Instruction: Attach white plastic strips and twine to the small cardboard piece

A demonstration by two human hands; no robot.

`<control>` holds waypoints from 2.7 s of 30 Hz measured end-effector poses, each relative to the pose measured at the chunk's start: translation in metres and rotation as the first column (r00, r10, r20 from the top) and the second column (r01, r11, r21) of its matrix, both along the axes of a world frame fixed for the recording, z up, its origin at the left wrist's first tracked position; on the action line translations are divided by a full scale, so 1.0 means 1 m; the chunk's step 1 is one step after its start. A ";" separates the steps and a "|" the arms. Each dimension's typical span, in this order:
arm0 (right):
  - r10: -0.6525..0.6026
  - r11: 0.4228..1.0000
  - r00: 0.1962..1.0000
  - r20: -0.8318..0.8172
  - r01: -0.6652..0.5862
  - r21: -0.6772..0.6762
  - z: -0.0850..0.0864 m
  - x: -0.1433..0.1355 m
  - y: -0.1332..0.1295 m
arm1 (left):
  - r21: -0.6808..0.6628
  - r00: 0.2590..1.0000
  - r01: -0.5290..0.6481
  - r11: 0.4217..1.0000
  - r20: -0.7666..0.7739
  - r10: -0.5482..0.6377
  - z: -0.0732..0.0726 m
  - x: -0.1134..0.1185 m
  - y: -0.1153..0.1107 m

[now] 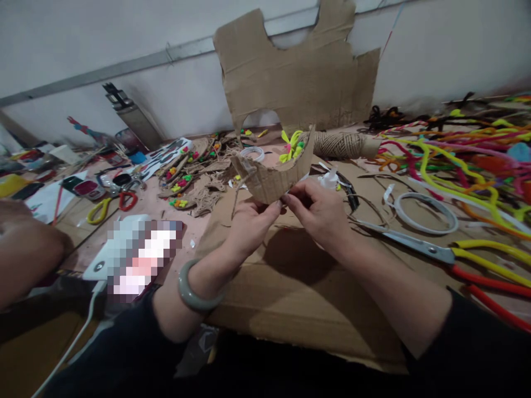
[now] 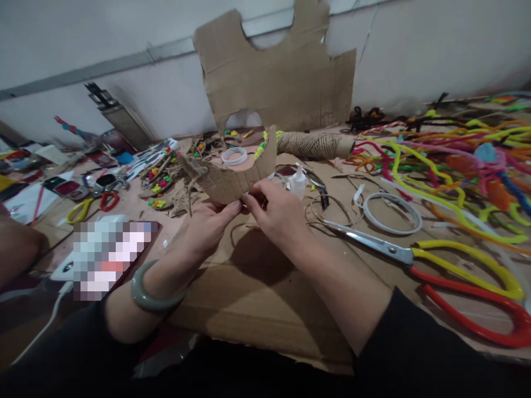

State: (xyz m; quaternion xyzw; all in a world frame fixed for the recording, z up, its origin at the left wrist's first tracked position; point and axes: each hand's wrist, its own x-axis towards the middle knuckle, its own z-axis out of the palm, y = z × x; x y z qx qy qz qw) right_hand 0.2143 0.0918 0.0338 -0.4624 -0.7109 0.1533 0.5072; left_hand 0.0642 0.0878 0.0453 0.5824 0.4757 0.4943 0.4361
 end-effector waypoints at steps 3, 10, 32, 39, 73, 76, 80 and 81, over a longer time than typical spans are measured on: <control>-0.021 1.000 1.000 0.017 0.020 0.011 0.000 0.000 0.001 | 0.009 1.000 -0.002 1.000 0.003 0.002 0.001 0.001 0.000; -0.020 0.999 0.999 0.036 0.021 -0.028 0.000 0.000 0.000 | 0.034 1.000 0.014 0.999 -0.006 -0.013 -0.005 -0.001 0.003; -0.045 0.999 0.992 0.114 0.044 0.015 -0.003 0.000 0.002 | -0.076 0.993 -0.007 0.997 0.120 0.016 -0.005 0.000 0.005; -0.093 0.991 0.977 0.191 0.072 0.112 -0.002 0.003 0.001 | -0.071 0.978 0.028 0.997 0.209 -0.012 -0.002 0.003 0.005; -0.194 0.914 0.925 0.326 0.049 0.404 -0.005 0.004 0.002 | -0.053 0.997 0.040 0.998 0.070 -0.037 -0.007 0.004 0.005; -0.207 0.911 0.930 0.304 0.070 0.407 -0.006 0.004 0.004 | -0.072 0.999 0.021 0.997 0.030 -0.019 -0.008 0.005 0.005; -0.193 0.923 0.940 0.280 0.076 0.378 -0.006 0.005 0.005 | -0.093 1.000 0.024 0.995 0.007 -0.024 -0.008 0.007 0.005; -0.192 0.926 0.941 0.279 0.079 0.370 -0.006 0.005 0.005 | -0.097 0.999 0.031 0.995 0.017 -0.029 -0.008 0.007 0.005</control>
